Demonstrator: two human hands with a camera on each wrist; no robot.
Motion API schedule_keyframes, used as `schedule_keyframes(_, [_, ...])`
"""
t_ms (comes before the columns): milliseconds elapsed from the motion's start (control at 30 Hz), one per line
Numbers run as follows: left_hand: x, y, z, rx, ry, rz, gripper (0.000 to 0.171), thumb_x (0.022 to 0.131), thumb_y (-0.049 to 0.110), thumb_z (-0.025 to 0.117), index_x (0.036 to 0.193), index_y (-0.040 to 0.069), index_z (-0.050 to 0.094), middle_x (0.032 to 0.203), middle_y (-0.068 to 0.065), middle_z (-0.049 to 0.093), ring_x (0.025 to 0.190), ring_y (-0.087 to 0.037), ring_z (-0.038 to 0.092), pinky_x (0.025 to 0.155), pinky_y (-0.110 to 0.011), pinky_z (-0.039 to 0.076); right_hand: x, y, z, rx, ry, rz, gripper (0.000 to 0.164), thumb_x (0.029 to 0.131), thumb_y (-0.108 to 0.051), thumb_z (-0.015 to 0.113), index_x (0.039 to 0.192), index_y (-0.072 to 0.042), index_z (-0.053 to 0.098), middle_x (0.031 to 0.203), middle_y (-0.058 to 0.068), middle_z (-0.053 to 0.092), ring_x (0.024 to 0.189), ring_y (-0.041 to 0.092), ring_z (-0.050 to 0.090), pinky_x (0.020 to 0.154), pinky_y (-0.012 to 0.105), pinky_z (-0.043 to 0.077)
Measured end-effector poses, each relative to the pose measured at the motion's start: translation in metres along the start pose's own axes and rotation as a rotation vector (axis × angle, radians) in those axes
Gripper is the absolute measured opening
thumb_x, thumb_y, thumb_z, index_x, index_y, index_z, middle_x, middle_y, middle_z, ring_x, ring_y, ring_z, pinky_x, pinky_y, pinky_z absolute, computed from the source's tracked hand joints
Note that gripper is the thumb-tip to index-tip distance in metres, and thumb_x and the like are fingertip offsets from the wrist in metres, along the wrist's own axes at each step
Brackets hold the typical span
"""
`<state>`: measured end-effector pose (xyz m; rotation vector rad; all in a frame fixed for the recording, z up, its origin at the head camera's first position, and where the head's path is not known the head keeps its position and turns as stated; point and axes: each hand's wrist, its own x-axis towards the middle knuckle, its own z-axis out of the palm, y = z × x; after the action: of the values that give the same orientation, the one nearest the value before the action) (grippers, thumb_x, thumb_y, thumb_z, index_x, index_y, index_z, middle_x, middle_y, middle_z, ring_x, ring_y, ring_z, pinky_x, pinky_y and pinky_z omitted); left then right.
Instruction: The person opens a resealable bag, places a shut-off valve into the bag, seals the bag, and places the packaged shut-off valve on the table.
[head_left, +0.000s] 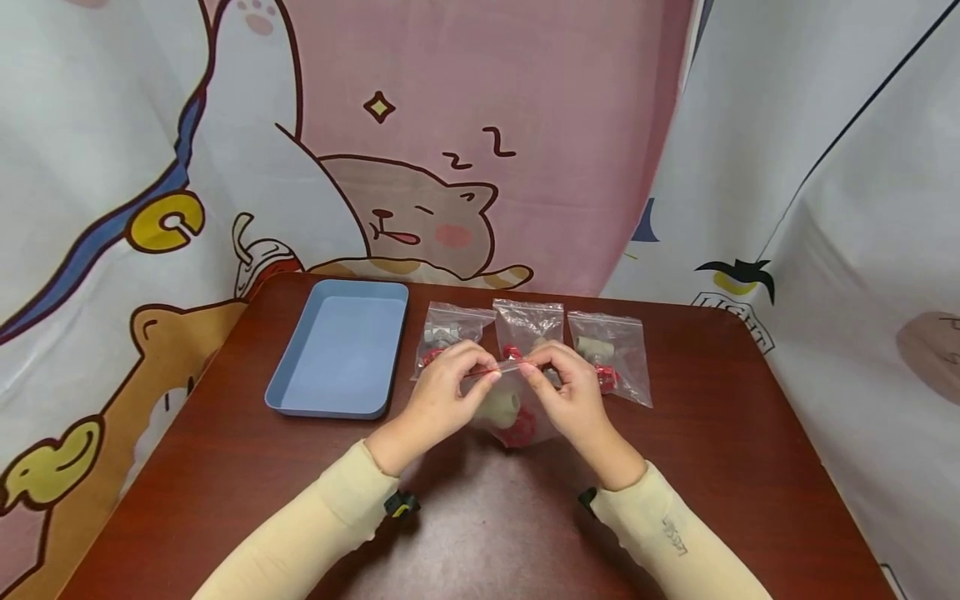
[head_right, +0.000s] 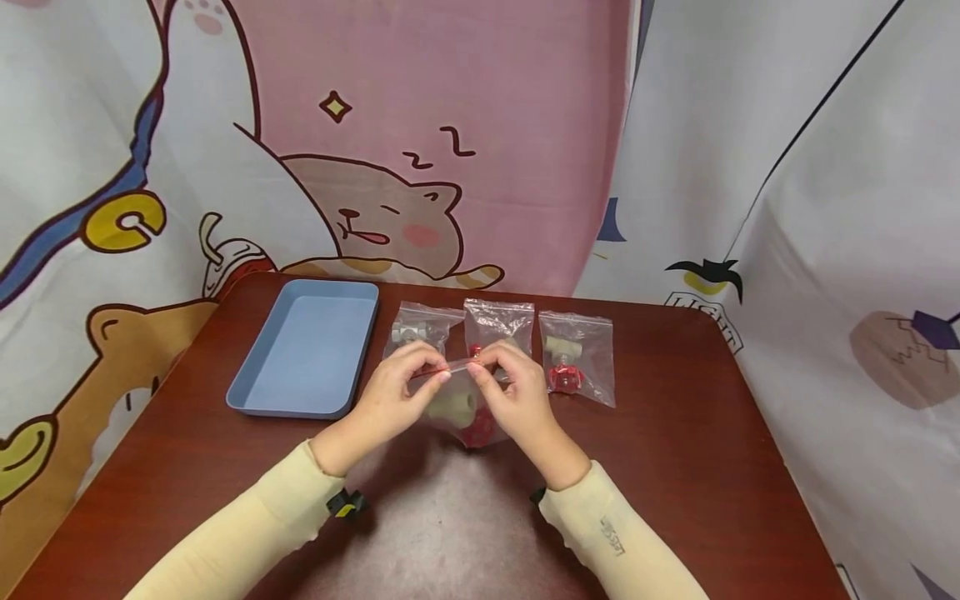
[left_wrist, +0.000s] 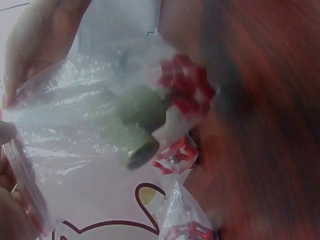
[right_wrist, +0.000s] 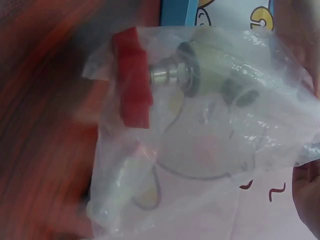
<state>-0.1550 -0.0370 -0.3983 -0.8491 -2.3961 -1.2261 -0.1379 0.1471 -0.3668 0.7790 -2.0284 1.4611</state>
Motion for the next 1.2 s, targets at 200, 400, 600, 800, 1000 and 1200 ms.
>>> schedule_keyframes(200, [0.001,0.002,-0.001,0.029,-0.007,0.018,0.006,0.089,0.019,0.067,0.093,0.015,0.065,0.092,0.007,0.061,0.088,-0.007,0.054,0.078,-0.026,0.047,0.002,-0.010,-0.007,-0.072,-0.007,0.023,0.017,0.070,0.022,0.067,0.071,0.005,0.062,0.070,0.016,0.062,0.069,0.018,0.055,0.064,0.027,0.045])
schedule_keyframes(400, [-0.001,0.000,-0.003,0.057,-0.011,0.027,0.007,0.089,0.021,0.066,0.092,0.015,0.065,0.092,0.007,0.061,0.086,-0.007,0.053,0.077,-0.025,0.047,0.000,-0.004,-0.009,-0.091,-0.006,0.023,0.016,0.071,0.019,0.069,0.072,0.004,0.064,0.070,0.014,0.062,0.068,0.013,0.054,0.063,0.018,0.042])
schedule_keyframes(600, [-0.002,-0.002,-0.005,0.081,-0.022,0.004,0.006,0.089,0.023,0.066,0.093,0.018,0.064,0.093,0.010,0.060,0.084,-0.006,0.051,0.074,-0.024,0.047,-0.008,0.023,-0.014,-0.082,-0.011,0.047,0.011,0.077,0.005,0.072,0.077,-0.005,0.068,0.075,0.006,0.065,0.069,0.006,0.051,0.055,0.021,0.037])
schedule_keyframes(800, [-0.004,-0.002,-0.007,0.104,-0.027,-0.014,0.006,0.088,0.024,0.067,0.092,0.020,0.064,0.093,0.011,0.060,0.082,-0.006,0.051,0.071,-0.025,0.046,-0.009,0.024,-0.019,-0.079,-0.009,0.056,0.012,0.077,0.006,0.072,0.076,-0.005,0.068,0.074,0.005,0.064,0.067,0.007,0.050,0.056,0.022,0.037])
schedule_keyframes(1000, [-0.004,-0.003,-0.008,0.113,-0.027,-0.010,0.006,0.089,0.025,0.066,0.092,0.020,0.064,0.094,0.011,0.060,0.083,-0.006,0.051,0.071,-0.026,0.046,-0.009,0.024,-0.025,-0.048,0.008,0.071,0.009,0.079,0.005,0.070,0.076,-0.003,0.067,0.073,0.003,0.061,0.062,0.006,0.046,0.051,0.018,0.035])
schedule_keyframes(1200, [-0.007,-0.007,-0.010,0.116,-0.031,-0.006,0.005,0.089,0.023,0.066,0.091,0.019,0.065,0.093,0.010,0.061,0.085,-0.007,0.053,0.073,-0.026,0.046,-0.009,0.024,-0.032,-0.038,0.012,0.081,0.012,0.078,0.008,0.069,0.075,-0.003,0.066,0.073,0.004,0.060,0.060,0.004,0.043,0.049,0.022,0.033])
